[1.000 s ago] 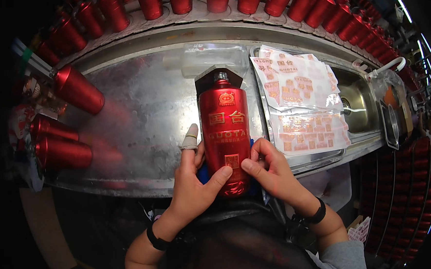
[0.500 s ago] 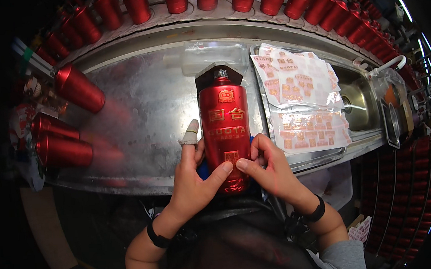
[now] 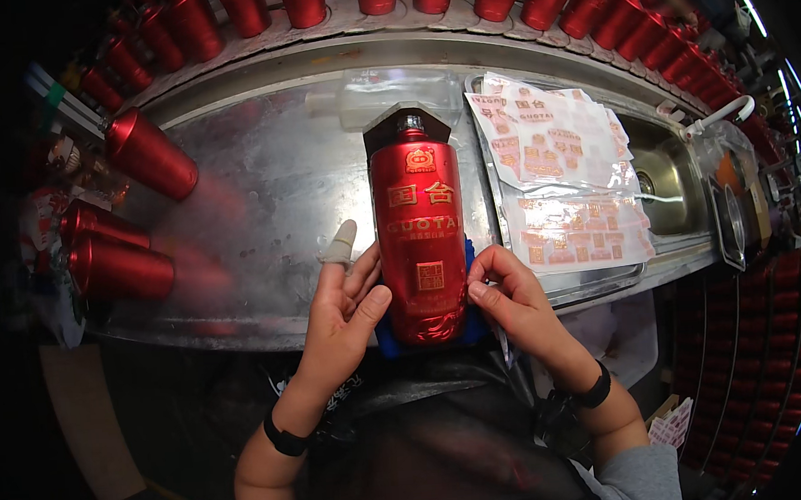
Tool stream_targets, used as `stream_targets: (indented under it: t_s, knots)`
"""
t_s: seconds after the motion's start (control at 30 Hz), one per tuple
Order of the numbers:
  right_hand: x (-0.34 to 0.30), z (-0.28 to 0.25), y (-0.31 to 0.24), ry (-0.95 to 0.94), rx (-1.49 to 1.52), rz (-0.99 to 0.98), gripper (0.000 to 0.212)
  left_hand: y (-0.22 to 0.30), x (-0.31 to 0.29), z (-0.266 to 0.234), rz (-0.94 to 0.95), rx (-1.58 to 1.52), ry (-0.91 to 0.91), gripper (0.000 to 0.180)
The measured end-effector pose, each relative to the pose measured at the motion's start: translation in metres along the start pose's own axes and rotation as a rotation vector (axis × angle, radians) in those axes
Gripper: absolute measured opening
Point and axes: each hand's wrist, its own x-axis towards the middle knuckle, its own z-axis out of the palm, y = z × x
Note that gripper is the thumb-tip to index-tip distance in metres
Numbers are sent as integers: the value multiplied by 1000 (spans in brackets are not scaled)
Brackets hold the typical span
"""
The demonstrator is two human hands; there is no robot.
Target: Applying and wiping adhesive labels onto red metal liquor bottles on a conveyor line.
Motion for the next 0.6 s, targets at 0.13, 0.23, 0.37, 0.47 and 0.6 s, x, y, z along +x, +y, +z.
stream_targets:
  t_s: [0.13, 0.23, 0.37, 0.47, 0.6]
  knots:
    - [-1, 8, -7, 42, -87, -26, 22, -4, -5, 7, 43, 134, 11, 88]
    - [0, 11, -3, 52, -186, -92, 30, -8, -5, 7, 73, 160, 23, 92]
    - [0, 16, -2, 50, -171, -86, 32, -7, -6, 2, 91, 161, 21, 91]
    - [-1, 19, -1, 52, -188, -77, 31, -9, -9, -3, 119, 189, 15, 91]
    - [-3, 24, -2, 53, -114, -44, 27, -6, -13, -10, 141, 205, -10, 91]
